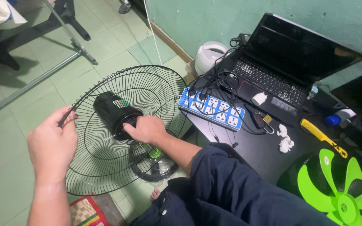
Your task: The person assembles a green pedestal fan by hand. They remove the front grille, detach the fan blades, and then reattach the blades and grille to the fan motor housing.
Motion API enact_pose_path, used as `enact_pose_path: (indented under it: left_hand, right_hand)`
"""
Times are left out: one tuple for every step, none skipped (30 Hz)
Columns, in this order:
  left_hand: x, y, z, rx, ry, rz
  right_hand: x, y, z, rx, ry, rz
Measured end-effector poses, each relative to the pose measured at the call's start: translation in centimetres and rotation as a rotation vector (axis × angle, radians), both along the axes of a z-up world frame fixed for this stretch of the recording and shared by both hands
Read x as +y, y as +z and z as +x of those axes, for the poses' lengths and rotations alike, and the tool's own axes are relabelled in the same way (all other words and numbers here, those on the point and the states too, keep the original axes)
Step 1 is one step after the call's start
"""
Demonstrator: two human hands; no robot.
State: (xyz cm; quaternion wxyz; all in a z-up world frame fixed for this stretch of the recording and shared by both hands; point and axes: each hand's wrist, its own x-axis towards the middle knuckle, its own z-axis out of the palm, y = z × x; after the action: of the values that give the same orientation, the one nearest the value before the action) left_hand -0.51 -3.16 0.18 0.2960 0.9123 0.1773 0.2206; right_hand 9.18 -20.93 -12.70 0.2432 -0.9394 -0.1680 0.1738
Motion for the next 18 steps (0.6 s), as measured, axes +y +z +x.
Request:
enact_pose_path:
  left_hand:
    - [-0.01, 0.05, 0.0, 0.001, -0.003, -0.018]
    - [-0.03, 0.1, -0.01, 0.025, 0.022, -0.016]
    - [-0.08, 0.15, -0.04, 0.049, 0.048, -0.016]
    - [-0.16, 0.18, 0.0, 0.074, 0.071, -0.016]
    - [-0.24, 0.2, 0.02, 0.094, 0.083, -0.018]
    - [-0.32, 0.16, -0.04, 0.114, 0.097, -0.021]
    - [-0.39, 0.09, -0.1, 0.134, 0.11, -0.024]
    - [-0.44, 0.03, -0.15, 0.101, 0.099, -0.01]
    - [-0.5, -0.07, -0.13, 0.069, 0.088, 0.004]
    - [-0.52, -0.19, -0.16, 0.036, 0.08, 0.019]
    - [-0.57, -0.34, -0.13, 0.016, 0.06, 0.012]
    - [-0.53, -0.44, -0.1, -0.005, 0.043, 0.01]
    - [-0.51, -0.52, -0.06, -0.027, 0.026, 0.009]
    - [-0.46, -0.53, -0.04, -0.042, 0.013, 0.015]
    - [-0.41, -0.52, 0.05, -0.057, 0.0, 0.021]
    - [-0.23, -0.44, 0.08, -0.071, -0.017, 0.029]
    - [-0.09, -0.35, 0.08, -0.065, -0.012, 0.026]
    - [-0.23, -0.32, 0.18, -0.06, -0.006, 0.021]
  right_hand:
    - [0.06, -0.09, -0.02, -0.003, -0.012, 0.009]
    - [0.09, -0.16, -0.04, 0.005, -0.01, 0.011]
    - [0.09, -0.21, -0.07, 0.013, -0.007, 0.013]
    - [0.04, -0.24, -0.05, 0.021, -0.007, 0.014]
    - [0.03, -0.26, -0.03, 0.022, -0.012, 0.013]
    - [0.02, -0.31, -0.05, 0.022, -0.016, 0.012]
    - [0.01, -0.37, -0.04, 0.022, -0.019, 0.011]
    - [0.01, -0.4, -0.02, 0.022, -0.02, 0.012]
    - [-0.06, -0.43, 0.0, 0.023, -0.02, 0.014]
    - [-0.07, -0.48, 0.02, 0.022, -0.017, 0.017]
    - [-0.14, -0.54, 0.03, 0.039, -0.034, 0.013]
    - [-0.11, -0.61, 0.07, 0.056, -0.046, 0.013]
    - [-0.11, -0.68, 0.11, 0.073, -0.059, 0.014]
    - [-0.11, -0.71, 0.1, 0.067, -0.063, 0.018]
    - [-0.12, -0.7, 0.15, 0.062, -0.066, 0.023]
    - [0.03, -0.69, 0.11, 0.058, -0.074, 0.031]
    - [0.14, -0.67, 0.1, 0.065, -0.081, 0.032]
    - [0.02, -0.62, 0.24, 0.072, -0.088, 0.032]
